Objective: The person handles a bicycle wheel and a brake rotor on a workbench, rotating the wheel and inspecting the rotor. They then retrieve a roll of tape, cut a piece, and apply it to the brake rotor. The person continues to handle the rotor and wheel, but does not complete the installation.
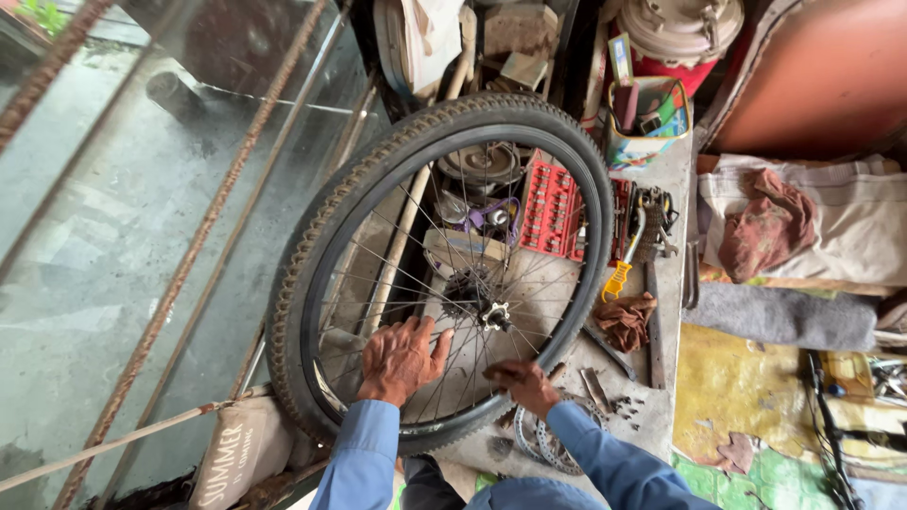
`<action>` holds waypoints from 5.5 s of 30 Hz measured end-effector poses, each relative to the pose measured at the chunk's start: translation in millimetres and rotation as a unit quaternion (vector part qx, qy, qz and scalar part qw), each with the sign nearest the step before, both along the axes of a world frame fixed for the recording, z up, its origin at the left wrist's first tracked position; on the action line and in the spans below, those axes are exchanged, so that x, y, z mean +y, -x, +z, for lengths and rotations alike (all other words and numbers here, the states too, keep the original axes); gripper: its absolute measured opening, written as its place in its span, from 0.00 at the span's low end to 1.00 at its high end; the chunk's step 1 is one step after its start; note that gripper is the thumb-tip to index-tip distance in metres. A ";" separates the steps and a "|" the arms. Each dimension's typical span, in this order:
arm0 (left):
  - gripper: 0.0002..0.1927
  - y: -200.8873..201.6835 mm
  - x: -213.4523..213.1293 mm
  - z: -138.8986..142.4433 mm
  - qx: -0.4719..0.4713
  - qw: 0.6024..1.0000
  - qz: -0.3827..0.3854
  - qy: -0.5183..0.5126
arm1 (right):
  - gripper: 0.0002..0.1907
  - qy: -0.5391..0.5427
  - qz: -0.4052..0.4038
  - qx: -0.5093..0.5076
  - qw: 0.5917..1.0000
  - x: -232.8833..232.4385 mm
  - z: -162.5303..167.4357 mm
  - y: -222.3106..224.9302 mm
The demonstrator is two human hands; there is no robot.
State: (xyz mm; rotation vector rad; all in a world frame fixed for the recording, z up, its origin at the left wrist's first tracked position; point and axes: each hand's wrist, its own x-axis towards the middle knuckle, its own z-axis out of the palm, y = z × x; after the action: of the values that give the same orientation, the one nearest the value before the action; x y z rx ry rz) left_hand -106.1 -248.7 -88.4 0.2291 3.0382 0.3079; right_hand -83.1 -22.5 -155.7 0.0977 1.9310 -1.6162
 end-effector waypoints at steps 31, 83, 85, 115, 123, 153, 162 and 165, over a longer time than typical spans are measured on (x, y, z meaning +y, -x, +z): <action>0.22 0.8 -1.9 0.9 0.007 1.000 0.000 0.005 | 0.17 0.166 0.031 0.017 0.985 -11.6 -2.3 -5.8; 0.23 -0.3 2.9 -1.1 0.021 1.000 0.001 0.009 | 0.12 0.093 -0.031 0.059 0.993 -10.4 6.4 1.9; 0.23 -1.3 3.3 -0.2 0.018 1.000 0.003 0.002 | 0.14 -0.027 0.002 0.103 0.994 -8.1 6.5 2.8; 0.23 -1.0 3.3 -6.0 0.067 0.998 0.001 0.009 | 0.12 0.111 -0.037 0.053 0.992 33.2 -8.3 60.2; 0.23 0.3 0.4 -3.2 0.071 0.997 -0.014 0.003 | 0.11 -0.036 0.087 0.139 0.986 43.8 -2.5 62.3; 0.23 1.3 -2.0 -11.6 0.125 0.991 -0.033 0.023 | 0.17 -0.052 0.024 0.169 0.984 48.9 -12.7 52.5; 0.24 -1.3 -0.1 -10.7 0.082 0.996 -0.011 0.028 | 0.17 -0.112 0.057 0.231 0.965 54.4 -20.7 51.4; 0.24 -2.2 -0.2 -10.2 0.112 0.994 -0.013 0.013 | 0.18 -0.110 0.023 0.201 0.973 49.7 -22.1 49.9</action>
State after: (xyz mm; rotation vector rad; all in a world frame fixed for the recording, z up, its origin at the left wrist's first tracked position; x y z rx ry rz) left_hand -103.9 -248.9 -98.6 0.3216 3.2543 0.2574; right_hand -132.9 27.2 -177.8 -0.2007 2.3976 -1.4688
